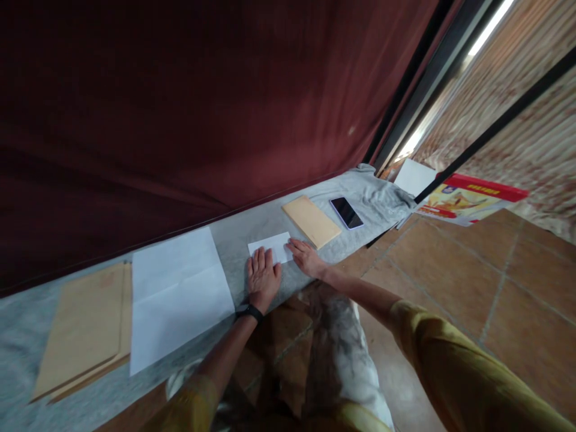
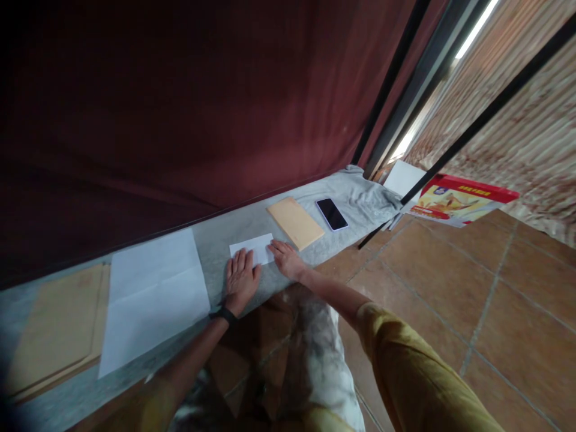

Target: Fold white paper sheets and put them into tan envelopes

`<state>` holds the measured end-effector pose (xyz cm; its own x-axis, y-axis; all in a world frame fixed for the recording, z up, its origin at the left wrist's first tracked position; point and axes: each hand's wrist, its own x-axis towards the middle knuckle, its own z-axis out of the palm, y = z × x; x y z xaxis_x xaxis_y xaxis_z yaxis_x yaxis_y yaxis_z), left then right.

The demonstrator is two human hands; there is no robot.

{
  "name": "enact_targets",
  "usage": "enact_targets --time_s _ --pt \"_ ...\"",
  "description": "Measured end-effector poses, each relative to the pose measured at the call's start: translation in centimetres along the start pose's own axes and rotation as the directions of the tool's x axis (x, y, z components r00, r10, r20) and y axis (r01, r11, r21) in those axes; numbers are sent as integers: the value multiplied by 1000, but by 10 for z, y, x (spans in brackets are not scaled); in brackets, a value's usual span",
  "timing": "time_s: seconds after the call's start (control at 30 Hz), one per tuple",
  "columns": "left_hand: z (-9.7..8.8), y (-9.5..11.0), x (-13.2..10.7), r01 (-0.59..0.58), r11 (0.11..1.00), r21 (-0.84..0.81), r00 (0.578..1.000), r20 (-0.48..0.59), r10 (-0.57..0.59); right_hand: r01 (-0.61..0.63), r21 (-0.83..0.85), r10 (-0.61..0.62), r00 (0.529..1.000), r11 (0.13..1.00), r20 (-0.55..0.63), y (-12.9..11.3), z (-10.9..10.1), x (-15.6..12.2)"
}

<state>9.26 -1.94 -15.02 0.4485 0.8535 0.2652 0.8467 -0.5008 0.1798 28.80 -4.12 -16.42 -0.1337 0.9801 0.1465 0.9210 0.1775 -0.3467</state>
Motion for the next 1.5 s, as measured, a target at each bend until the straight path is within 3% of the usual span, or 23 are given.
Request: enact_targets --time_s 0.17,0.77,1.2,1.5 --pt "-2 2 -2 3 1000 7 1000 -22 -3 -26 -59 30 997 998 74 1 0 1" --pt "4 3 -4 26 999 37 999 -21 -25 -39 -138 21 991 990 -130 -16 6 -13" --pt "-2 3 -6 7 1000 -4 1000 -27 -7 -4 -138 -17 988 990 -152 -13 9 -17" --pt "-6 4 -6 5 1000 27 1000 27 -6 -24 -111 12 994 994 -106 -17 2 -18"
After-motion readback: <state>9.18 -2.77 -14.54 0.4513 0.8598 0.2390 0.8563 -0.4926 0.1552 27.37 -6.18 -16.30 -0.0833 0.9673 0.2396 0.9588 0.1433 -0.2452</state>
